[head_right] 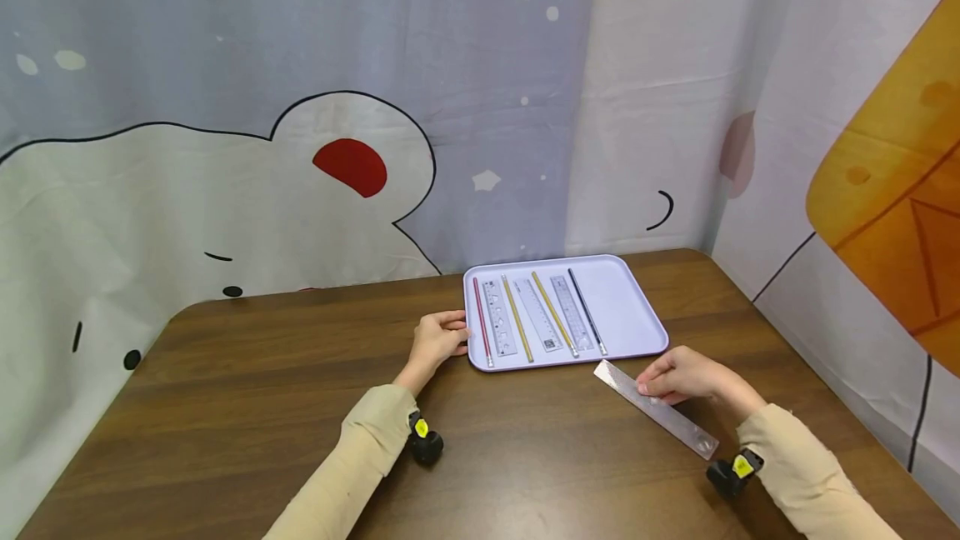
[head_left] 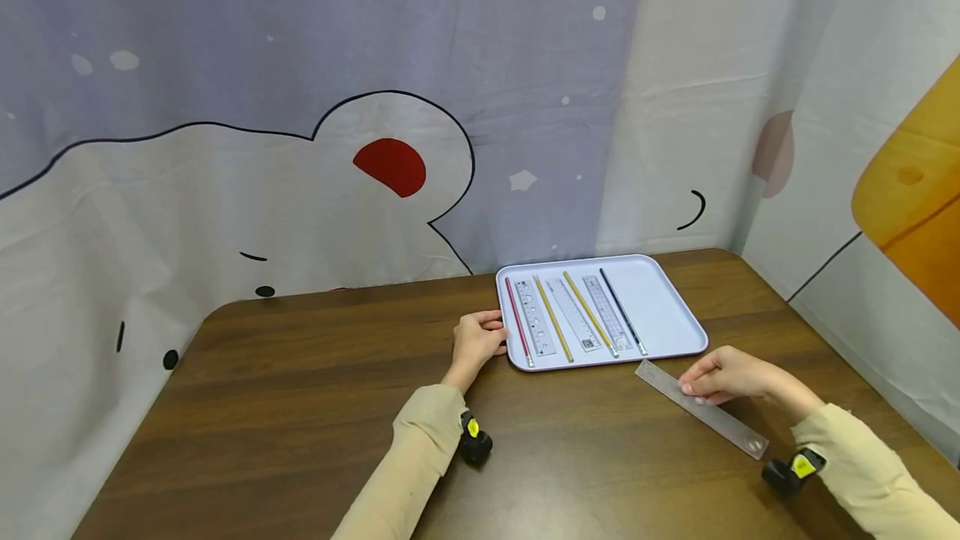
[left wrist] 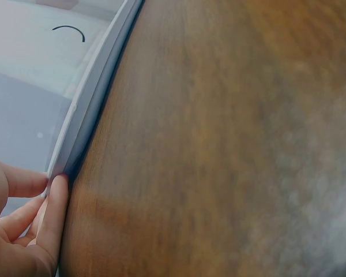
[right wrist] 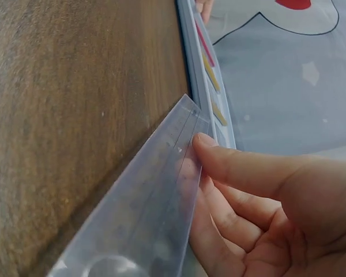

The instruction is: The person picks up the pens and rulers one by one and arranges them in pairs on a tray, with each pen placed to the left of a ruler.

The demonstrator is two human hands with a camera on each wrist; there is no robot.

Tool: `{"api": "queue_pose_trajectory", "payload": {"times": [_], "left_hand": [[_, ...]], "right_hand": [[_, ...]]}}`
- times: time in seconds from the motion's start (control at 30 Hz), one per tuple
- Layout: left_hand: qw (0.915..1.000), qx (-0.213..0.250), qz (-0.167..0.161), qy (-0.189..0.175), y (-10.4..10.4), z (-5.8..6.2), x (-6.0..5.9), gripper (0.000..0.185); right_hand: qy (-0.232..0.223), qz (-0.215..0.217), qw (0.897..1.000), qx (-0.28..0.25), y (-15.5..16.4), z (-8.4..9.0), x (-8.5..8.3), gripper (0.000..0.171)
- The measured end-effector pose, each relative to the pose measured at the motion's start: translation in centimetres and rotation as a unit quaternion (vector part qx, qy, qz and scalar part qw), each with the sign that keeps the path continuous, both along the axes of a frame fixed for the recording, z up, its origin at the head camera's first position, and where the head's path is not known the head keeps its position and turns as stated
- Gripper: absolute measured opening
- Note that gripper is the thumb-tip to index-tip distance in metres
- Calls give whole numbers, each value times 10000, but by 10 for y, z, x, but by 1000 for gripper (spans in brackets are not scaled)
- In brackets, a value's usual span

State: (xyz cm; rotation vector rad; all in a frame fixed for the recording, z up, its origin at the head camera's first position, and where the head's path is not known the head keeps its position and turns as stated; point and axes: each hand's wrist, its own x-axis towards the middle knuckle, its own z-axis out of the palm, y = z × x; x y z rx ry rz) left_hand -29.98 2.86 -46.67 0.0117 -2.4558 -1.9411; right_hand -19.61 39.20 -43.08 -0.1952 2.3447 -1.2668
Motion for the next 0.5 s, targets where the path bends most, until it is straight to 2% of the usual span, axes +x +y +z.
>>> {"api": "queue_pose_trajectory", "payload": {"times": [0.5], "left_hand": [[10000, -6, 28, 1, 1, -2, -1, 35]], "right_hand": [[6, -7, 10000, -44, 3, 4, -2, 37]]}}
